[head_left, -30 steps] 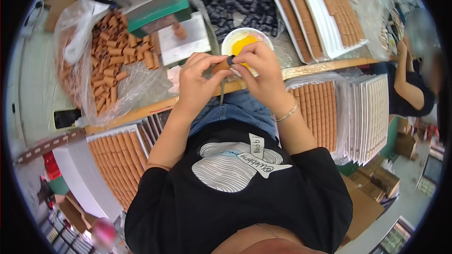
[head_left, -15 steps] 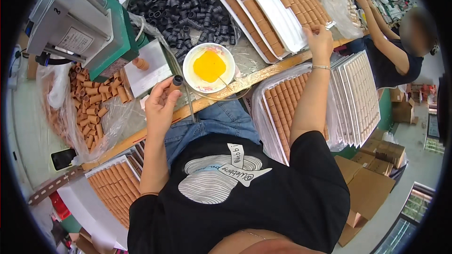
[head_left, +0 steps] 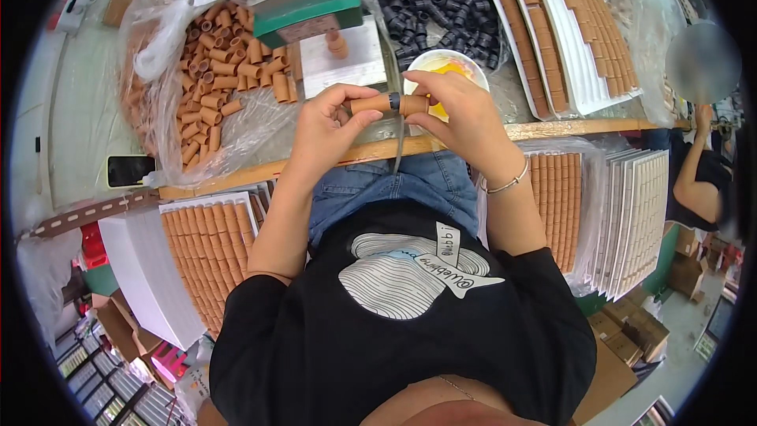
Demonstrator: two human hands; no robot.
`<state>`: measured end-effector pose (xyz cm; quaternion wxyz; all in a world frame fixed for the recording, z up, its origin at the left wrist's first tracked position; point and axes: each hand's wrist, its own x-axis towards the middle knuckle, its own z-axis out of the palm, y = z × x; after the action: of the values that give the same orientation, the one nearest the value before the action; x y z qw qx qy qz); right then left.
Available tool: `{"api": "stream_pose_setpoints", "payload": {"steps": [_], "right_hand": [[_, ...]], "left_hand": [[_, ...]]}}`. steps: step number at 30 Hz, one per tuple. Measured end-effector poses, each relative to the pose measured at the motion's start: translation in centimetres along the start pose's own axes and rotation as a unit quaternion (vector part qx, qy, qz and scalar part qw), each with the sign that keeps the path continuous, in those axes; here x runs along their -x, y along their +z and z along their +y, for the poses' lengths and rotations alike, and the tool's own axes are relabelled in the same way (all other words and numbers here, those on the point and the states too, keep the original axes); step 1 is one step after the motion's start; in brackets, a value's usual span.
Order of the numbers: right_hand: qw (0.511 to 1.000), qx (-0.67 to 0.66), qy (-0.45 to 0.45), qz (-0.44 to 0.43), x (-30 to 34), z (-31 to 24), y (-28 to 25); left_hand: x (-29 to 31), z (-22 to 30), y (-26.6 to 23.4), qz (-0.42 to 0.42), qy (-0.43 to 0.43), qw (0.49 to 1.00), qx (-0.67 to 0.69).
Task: Apply adhesive to small brown cylindrical components and assemble them with black components using a small pneumatic press.
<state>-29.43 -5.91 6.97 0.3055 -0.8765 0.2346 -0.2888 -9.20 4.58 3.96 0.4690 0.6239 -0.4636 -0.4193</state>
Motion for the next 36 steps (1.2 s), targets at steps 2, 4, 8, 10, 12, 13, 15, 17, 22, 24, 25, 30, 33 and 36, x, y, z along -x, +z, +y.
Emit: {"api": "stream_pose_setpoints", "payload": {"steps": [2, 4, 8, 10, 12, 13, 15, 17, 22, 24, 25, 30, 33, 36], "right_hand": [[0.998, 0.028, -0.038, -0.032, -0.8, -0.7, 0.4], [0.997, 0.030, -0.057, -0.043, -1.3, -1.1, 1.3], [0.992, 0.076, -0.090, -0.040, -1.8, -1.3, 3.7], [0.992, 0.093, -0.080, -0.039, -2.2, -0.6, 3.7], [0.991, 0.112, -0.068, -0.036, -3.0, 0.1, 3.9], [0.998, 0.060, -0.017, -0.006, -3.7, 0.3, 4.2], [0.999, 0.010, 0.033, 0.024, -5.2, 1.0, 5.0], [0.993, -0.080, 0.076, 0.045, -7.4, 1.8, 6.4], [0.995, 0.090, 0.024, 0.027, -10.1, 2.4, 9.3], [0.989, 0.142, 0.033, 0.031, -9.7, 3.1, 10.4], [0.988, 0.143, 0.036, 0.032, -9.2, 3.0, 10.1], [0.973, -0.182, 0.130, -0.053, -4.0, -1.6, 5.6], [0.963, -0.243, 0.068, -0.096, -2.4, -1.8, 5.9], [0.971, -0.210, 0.101, -0.051, -1.9, -1.9, 6.0]], "left_hand": [[0.2, -0.6, -0.9, 0.004, -0.010, 1.000, 0.014], [0.2, -0.8, -1.8, -0.041, -0.007, 0.993, 0.112], [-0.2, -1.1, -1.0, -0.022, -0.002, 0.997, 0.071], [-1.0, -1.8, -1.4, 0.028, 0.026, 0.997, 0.069], [-1.6, 0.2, -1.9, 0.148, 0.053, 0.980, -0.126], [-2.4, -0.3, -2.4, 0.153, 0.052, 0.979, -0.125], [-5.5, -1.8, -3.3, 0.209, 0.170, 0.904, -0.331], [-6.5, -1.9, -3.6, 0.198, 0.165, 0.926, -0.276], [-4.0, -3.5, -6.3, 0.185, 0.125, 0.964, -0.144], [-1.7, -3.8, -6.9, 0.190, 0.099, 0.973, -0.088], [-0.7, -3.8, -7.0, 0.144, 0.095, 0.985, -0.009], [2.7, -1.7, -5.0, -0.018, 0.001, 0.985, 0.171], [2.6, -1.5, -3.2, -0.067, -0.001, 0.978, 0.198], [2.0, -2.4, -1.5, -0.029, 0.020, 0.991, 0.125]]}}
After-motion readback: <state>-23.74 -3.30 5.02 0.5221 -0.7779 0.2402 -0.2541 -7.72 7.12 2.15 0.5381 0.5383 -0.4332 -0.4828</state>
